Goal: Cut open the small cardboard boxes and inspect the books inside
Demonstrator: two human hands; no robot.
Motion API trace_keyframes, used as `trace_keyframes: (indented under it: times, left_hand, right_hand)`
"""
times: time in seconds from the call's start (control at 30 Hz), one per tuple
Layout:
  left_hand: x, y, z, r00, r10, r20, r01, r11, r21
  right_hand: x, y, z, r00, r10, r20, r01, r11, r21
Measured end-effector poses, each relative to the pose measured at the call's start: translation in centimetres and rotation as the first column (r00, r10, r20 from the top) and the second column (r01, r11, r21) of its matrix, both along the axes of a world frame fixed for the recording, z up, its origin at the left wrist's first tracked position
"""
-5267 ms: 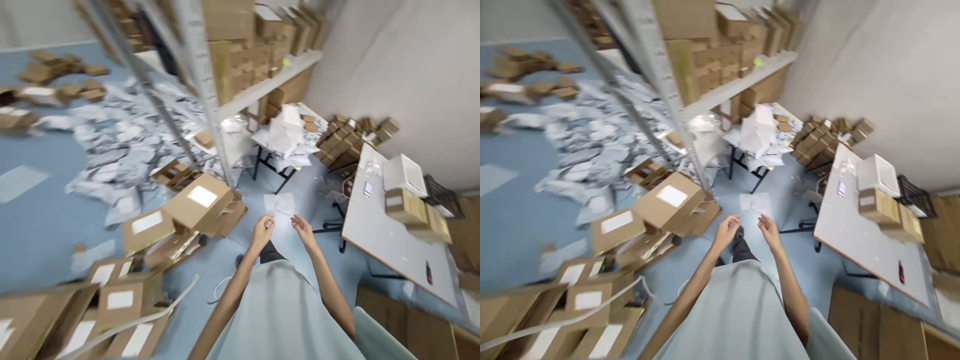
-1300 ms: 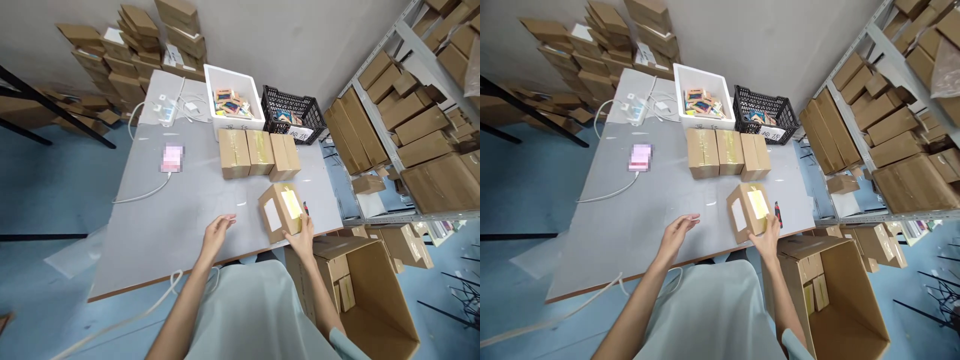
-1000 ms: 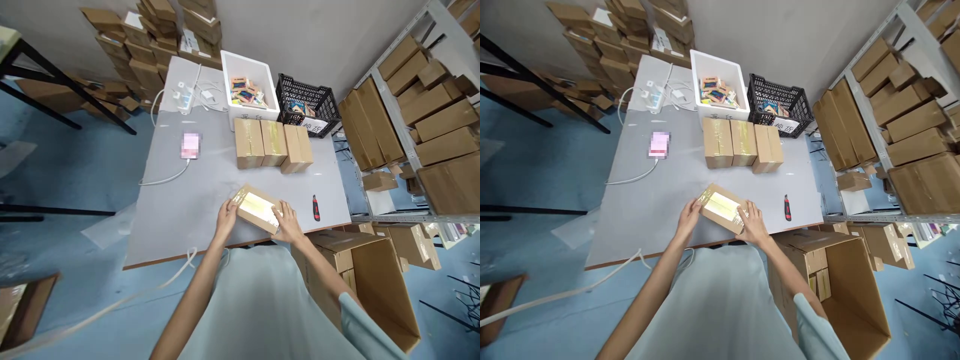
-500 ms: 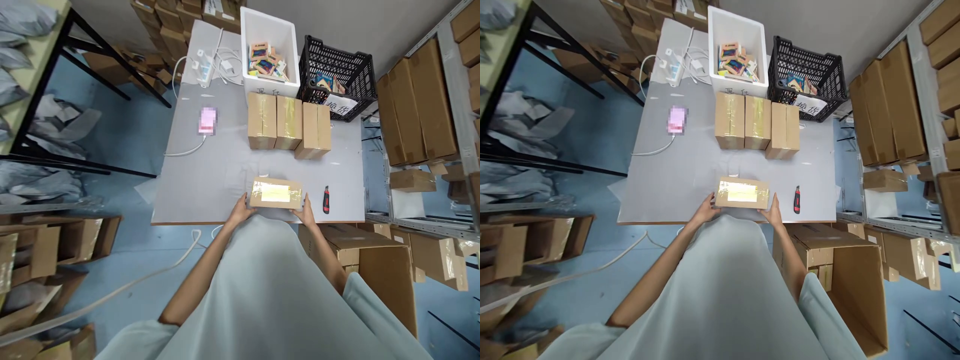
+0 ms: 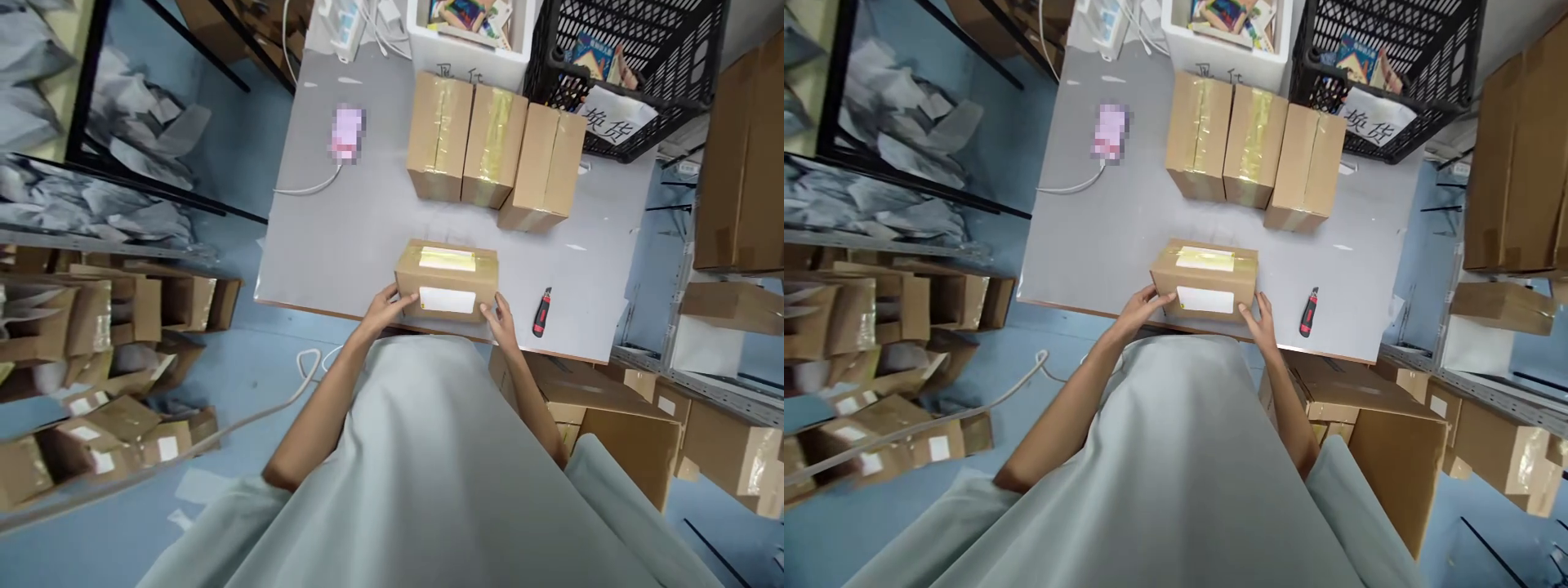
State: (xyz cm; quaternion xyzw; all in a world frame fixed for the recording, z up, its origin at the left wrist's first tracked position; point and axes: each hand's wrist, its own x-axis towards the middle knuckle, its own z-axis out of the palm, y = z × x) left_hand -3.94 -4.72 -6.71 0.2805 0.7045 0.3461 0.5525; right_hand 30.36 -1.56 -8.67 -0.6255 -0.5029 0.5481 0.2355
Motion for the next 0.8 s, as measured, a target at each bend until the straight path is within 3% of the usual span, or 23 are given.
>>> trace_keyframes:
  times: [0.1, 0.2, 0.43, 0.63, 0.8]
  left_hand:
    - [0.0, -0.5, 1.0, 0.998, 0.055, 0.023, -0.054, 0.998, -0.044]
    - [0.4, -0.4, 0.8, 0.996, 0.087, -0.009, -0.087, 0.994, -0.071]
    - [0.2, 0.0, -0.9, 0.991, 0.134, -0.015, -0.134, 0.991, -0.022]
    - [-1.1, -0.7, -1.7, 0.996, 0.012, 0.083, -0.012, 1.0, -0.001]
    - [-2.7, -0.5, -2.1, 0.972, -0.145, 0.185, 0.147, 0.989, 0.002]
  right_hand:
    - [-0.4, 1.0, 1.4, 0.996, -0.052, -0.071, 0.048, 0.997, -0.053]
    - [-1.7, 1.6, 2.1, 0.981, -0.013, -0.191, 0.0, 0.997, -0.072]
    - [-3.7, 1.0, 0.8, 0.965, -0.07, -0.251, 0.055, 0.996, -0.067]
    - [-4.0, -0.8, -0.2, 0.956, -0.248, -0.16, 0.231, 0.966, -0.117]
    - [-5.8, -2.7, 1.0, 0.949, -0.299, -0.096, 0.289, 0.951, -0.11]
